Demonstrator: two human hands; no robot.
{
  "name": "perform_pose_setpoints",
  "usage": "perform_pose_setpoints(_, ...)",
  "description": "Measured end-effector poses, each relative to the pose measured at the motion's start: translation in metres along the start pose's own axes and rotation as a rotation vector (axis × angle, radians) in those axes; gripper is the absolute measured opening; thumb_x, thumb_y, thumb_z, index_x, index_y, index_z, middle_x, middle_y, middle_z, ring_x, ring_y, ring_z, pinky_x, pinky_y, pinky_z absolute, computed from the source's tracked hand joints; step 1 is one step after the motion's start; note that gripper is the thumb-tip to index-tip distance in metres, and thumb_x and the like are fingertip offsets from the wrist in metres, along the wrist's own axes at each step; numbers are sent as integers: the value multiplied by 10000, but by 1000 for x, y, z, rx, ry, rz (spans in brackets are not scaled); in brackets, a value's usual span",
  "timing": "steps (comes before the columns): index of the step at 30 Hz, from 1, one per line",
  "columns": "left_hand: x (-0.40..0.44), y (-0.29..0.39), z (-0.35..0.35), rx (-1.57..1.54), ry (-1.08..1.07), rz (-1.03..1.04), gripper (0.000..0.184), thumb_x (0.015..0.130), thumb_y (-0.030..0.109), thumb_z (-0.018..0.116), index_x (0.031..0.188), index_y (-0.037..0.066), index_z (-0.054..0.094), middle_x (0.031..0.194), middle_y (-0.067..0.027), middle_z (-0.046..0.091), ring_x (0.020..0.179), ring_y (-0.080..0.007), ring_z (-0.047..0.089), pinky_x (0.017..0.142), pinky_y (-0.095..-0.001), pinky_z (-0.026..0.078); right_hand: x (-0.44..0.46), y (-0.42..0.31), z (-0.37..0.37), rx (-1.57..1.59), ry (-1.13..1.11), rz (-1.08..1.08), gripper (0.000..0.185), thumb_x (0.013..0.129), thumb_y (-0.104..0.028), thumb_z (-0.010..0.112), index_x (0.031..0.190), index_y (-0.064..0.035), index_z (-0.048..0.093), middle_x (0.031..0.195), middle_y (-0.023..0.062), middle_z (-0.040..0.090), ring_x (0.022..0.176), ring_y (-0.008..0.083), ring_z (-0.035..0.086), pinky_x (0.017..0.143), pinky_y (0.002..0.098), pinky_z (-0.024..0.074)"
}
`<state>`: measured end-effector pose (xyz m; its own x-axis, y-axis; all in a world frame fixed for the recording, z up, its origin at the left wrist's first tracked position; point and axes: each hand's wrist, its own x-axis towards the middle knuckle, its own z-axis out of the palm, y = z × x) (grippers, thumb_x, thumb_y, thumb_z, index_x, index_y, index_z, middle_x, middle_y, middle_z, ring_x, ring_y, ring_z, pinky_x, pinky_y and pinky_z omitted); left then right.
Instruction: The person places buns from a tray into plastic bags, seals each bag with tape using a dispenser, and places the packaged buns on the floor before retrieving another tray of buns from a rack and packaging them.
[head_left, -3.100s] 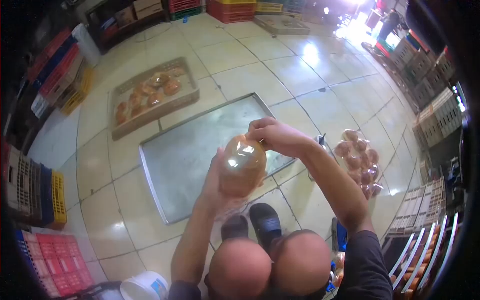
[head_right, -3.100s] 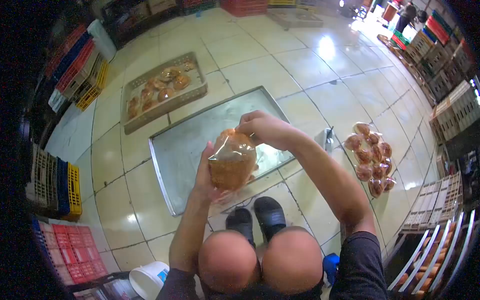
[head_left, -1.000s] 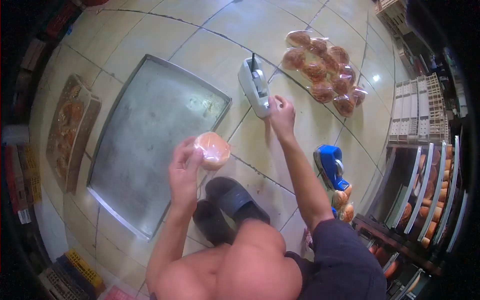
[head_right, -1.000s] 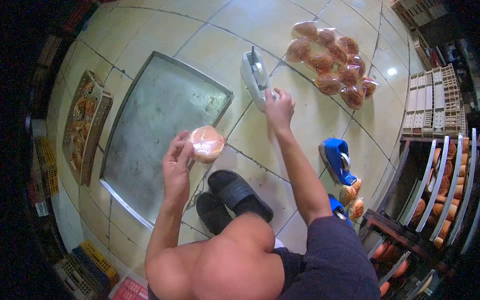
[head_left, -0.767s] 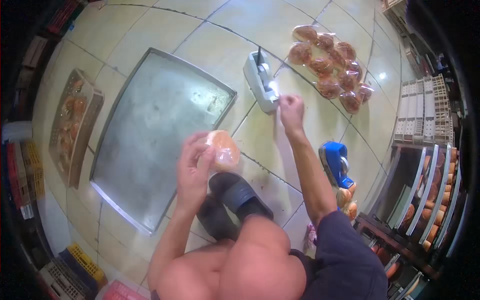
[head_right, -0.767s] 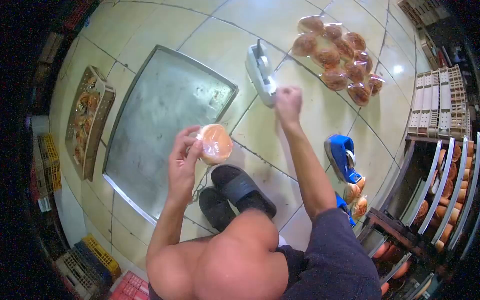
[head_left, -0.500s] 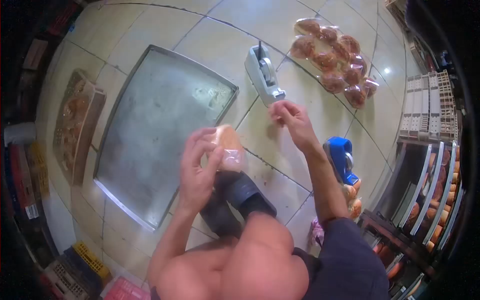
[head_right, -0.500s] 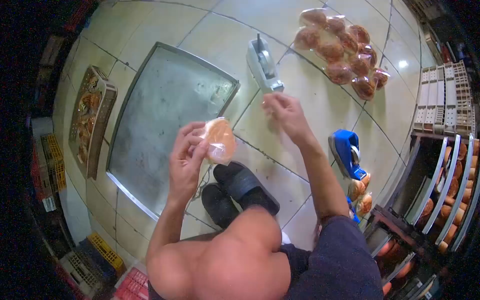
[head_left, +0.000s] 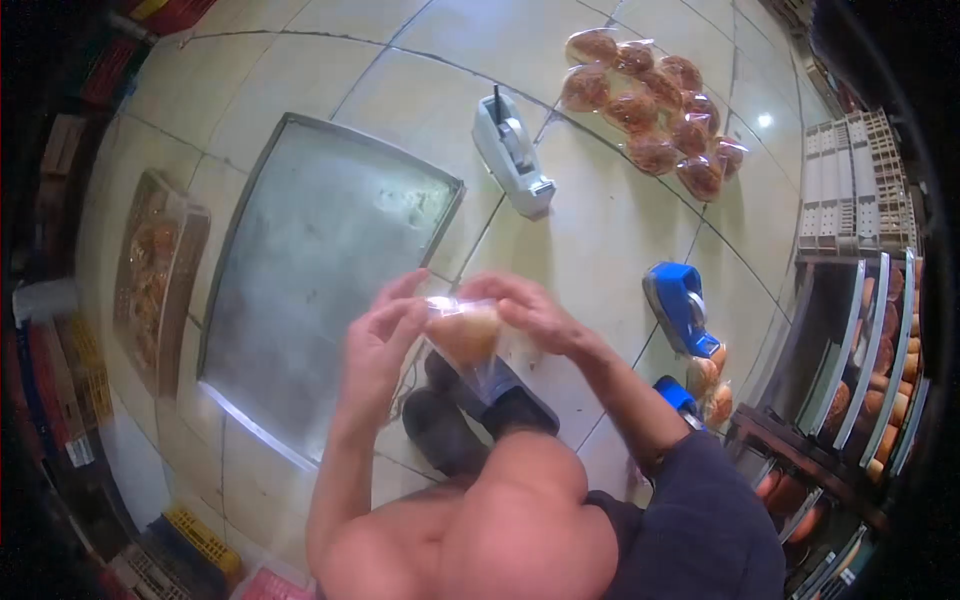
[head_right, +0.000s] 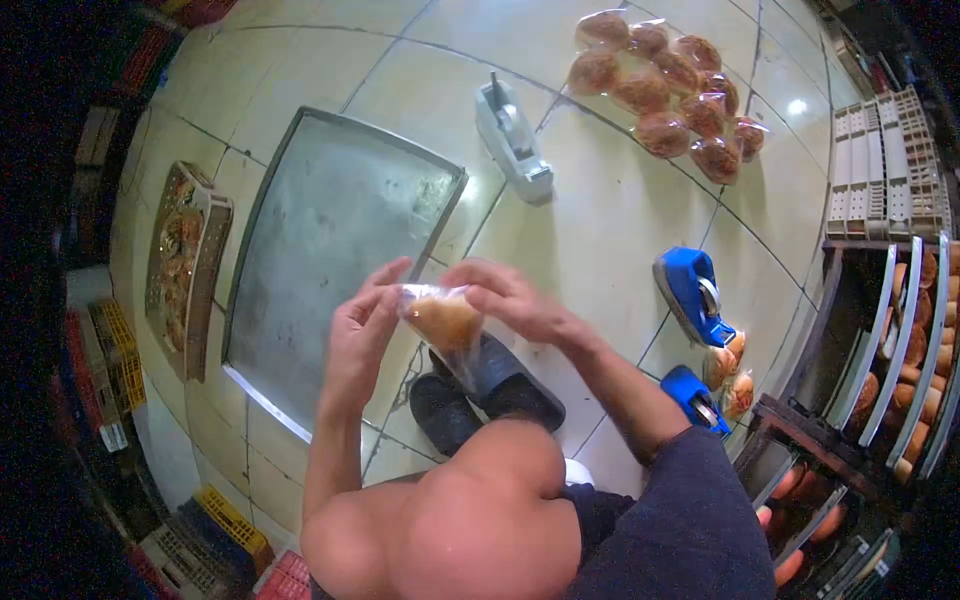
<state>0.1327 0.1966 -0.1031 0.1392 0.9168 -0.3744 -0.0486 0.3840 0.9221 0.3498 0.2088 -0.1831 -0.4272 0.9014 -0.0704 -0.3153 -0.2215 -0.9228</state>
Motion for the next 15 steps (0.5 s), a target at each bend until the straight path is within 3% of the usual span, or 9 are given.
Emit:
perform_pose_setpoints(2,5,-14,-6,-64,-5,-90,233,995,152,614,1104,-40,686,1376,-157,555,1226,-240,547,1053,-341,425,-7,17,7,-46,-33,269,432,973,-414,599,1216,-58,629,1028,43,631,903,116,551,765,223,436)
perform_pose_setpoints(3,9,-25,-10,-130,-9,-179,268,1001,168,611,1154,-45,670,1369,-159,567,1213,-236,559,1051,-337,429,-7,23,11,-54,-19,263,432,973,-414,599,1216,-58,629,1028,43,631,903,116,551,765,223,436)
perform_pose_setpoints(5,12,-41,-14,-256,-18,-361,351,1012,199,606,1253,-54,637,1354,-163,591,1187,-228,584,1049,-329,435,-8,30,13,316,77,357,399,999,-384,564,1233,-70,639,1036,40,643,917,98,555,784,242,444)
perform_pose_setpoints(6,6,-43,-13,-242,4,-344,377,1018,214,598,1281,-57,609,1313,-160,621,1153,-216,607,1035,-321,448,-11,32,7,309,91,349,399,999,-384,564,1233,-70,639,1036,40,643,917,98,555,784,242,444)
perform_pose_setpoints(8,12,-50,-4,-232,-89,-308,404,1025,229,590,1308,-59,581,1273,-157,651,1118,-205,629,1022,-313,461,-22,27,-28,350,327,311,401,998,-372,556,1250,-72,639,1071,33,654,905,97,564,775,238,442)
perform_pose_setpoints(10,6,-47,-10,-188,104,-243,404,1033,229,574,1318,-57,566,1259,-159,656,1111,-209,637,997,-308,479,-32,24,-56,421,513,278,404,998,-359,548,1267,-73,640,1106,26,665,893,95,574,767,233,440)
perform_pose_setpoints(12,-3,-48,-20,-220,167,-220,367,1010,227,608,1261,-41,620,1213,-136,678,1094,-201,642,1014,-310,465,-33,13,-96,540,719,224,400,1021,-394,515,1250,-91,643,1076,30,672,877,105,597,760,228,432)
perform_pose_setpoints(13,-3,-45,-24,-218,155,-210,367,1010,227,608,1261,-41,620,1213,-136,678,1094,-201,642,1014,-310,465,-27,9,-118,494,797,136,468,1001,-495,508,1224,-110,651,1104,52,671,891,161,619,770,269,446)
perform_pose_setpoints(15,-3,-36,-33,-213,40,-238,352,1041,218,552,1270,-46,587,1245,-169,667,1039,-212,659,970,-306,492,-23,28,-180,471,1199,242,551,960,-584,517,1214,-111,641,1086,81,654,898,228,623,690,352,472)
